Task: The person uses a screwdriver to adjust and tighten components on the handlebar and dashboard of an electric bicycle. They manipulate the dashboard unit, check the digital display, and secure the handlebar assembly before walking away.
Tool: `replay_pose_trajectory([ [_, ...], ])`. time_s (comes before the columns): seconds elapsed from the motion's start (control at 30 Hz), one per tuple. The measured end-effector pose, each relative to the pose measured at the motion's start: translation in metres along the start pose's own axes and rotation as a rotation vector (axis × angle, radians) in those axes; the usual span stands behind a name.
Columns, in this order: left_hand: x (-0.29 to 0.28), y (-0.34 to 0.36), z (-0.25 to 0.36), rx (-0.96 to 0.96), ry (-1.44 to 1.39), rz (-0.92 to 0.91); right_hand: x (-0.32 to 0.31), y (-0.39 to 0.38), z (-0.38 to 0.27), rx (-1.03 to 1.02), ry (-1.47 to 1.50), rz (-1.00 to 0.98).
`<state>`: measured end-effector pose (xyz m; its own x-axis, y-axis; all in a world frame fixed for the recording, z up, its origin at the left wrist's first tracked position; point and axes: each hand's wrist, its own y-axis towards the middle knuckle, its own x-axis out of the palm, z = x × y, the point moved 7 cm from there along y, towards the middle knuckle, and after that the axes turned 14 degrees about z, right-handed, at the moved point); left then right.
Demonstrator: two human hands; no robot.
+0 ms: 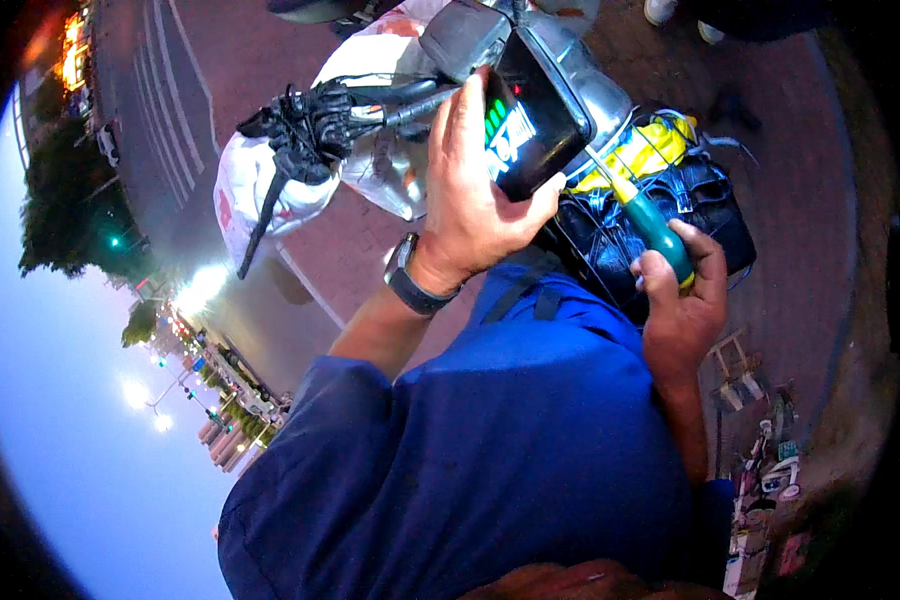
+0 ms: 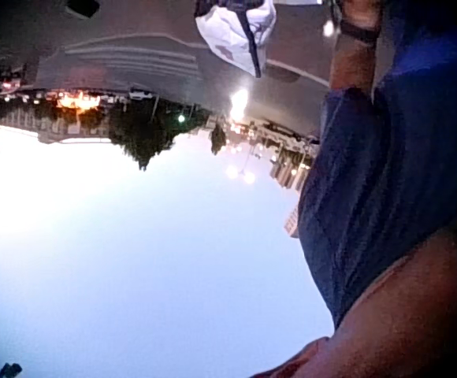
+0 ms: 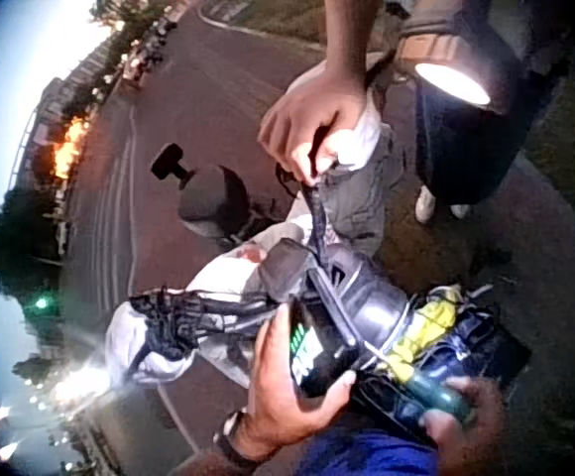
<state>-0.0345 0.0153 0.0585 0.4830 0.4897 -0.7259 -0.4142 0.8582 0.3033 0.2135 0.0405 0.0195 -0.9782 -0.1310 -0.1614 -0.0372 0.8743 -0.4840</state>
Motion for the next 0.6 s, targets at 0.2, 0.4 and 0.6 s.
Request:
replay_pose_trajectory([
  [0.2,-0.002,0.009,-0.01,-0.071,-0.008,-0.047,0.019,0.001,0.011,0.235,0.191,0.042],
  [0.4,-0.002,0.014,-0.013,-0.05,0.022,-0.048,0.017,0.005,0.023,0.125,0.026,0.015],
  [0.6,-0.002,0.016,-0.023,-0.04,-0.071,-0.06,0.037,-0.002,0.034,0.507,0.402,-0.017],
])
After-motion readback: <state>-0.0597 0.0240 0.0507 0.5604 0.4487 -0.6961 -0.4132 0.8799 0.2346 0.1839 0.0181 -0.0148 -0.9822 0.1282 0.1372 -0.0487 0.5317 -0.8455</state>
